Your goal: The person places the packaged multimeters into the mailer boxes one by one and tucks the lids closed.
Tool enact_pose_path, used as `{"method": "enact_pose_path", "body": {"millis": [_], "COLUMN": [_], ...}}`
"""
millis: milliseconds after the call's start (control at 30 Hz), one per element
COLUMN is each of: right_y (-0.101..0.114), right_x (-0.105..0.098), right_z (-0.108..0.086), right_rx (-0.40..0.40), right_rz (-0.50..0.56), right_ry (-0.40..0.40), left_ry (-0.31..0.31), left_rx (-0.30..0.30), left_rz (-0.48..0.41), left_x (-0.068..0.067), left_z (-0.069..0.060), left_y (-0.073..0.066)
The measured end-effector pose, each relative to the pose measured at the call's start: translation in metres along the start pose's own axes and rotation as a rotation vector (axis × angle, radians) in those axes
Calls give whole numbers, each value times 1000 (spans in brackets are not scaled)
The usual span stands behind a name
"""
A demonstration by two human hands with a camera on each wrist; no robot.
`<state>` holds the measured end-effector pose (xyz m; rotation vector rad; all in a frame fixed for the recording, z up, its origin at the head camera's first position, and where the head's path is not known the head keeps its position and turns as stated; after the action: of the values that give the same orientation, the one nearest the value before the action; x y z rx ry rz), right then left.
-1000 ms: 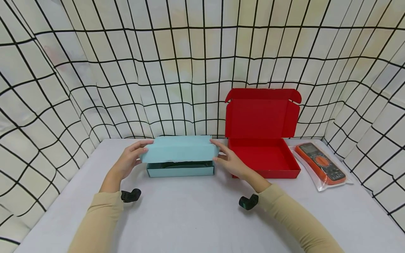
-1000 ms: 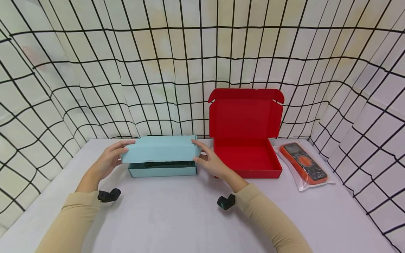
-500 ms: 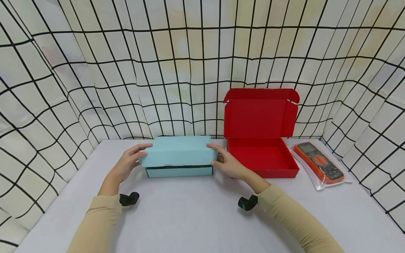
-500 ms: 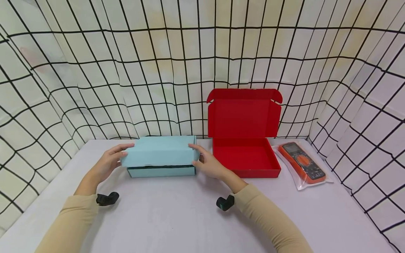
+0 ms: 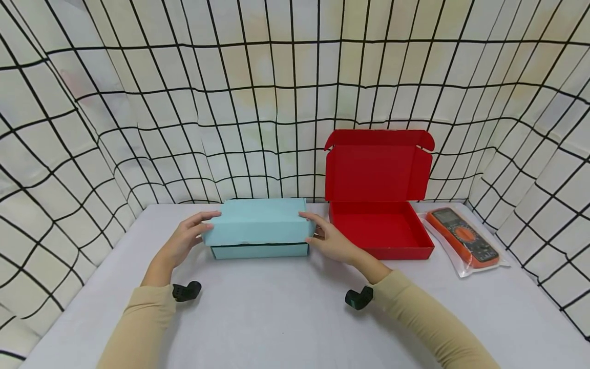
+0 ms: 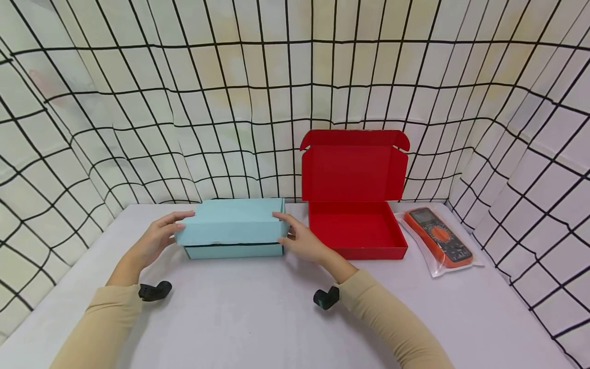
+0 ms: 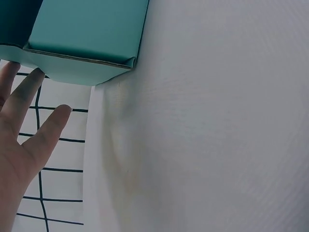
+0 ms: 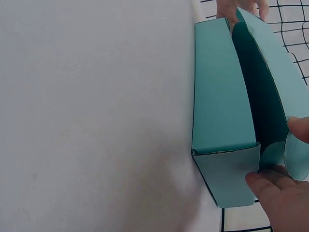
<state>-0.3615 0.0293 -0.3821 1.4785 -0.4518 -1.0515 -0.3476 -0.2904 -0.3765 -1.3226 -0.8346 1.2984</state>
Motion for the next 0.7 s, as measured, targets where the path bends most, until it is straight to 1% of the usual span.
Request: {"method": "enact_pose_path", "body": {"millis": [233, 433, 500, 600, 700], "right_y": [-1, -1, -2, -2, -3], "right_x": [2, 4, 3, 2, 4], "right_z": [0, 8, 10, 11, 10], "right_rx": [3, -10, -7, -2, 4], "right_rz": [-7, -29, -36, -35, -34], "right_ry": [7, 14, 10, 7, 9], "left_ry": [10, -2, -8, -33, -63], "left_rx": [9, 1, -5, -35, -99], "left_rz": [24, 30, 55, 114, 187], "left_x": [0, -3, -3, -1, 2], "left_z": [-3, -4, -3, 1, 4], "left_y": [-2, -2, -4, -8, -7]}}
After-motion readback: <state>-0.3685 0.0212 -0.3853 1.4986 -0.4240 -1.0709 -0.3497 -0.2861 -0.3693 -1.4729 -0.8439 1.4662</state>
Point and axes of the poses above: each hand's wrist, its own z-axis towards the middle knuckle, its own x-axis out of the palm, y = z × x, the point moved 9 cm from there along z, towards the middle knuckle, and after that the axes turned 1 degree about x, right-handed, at the moved point
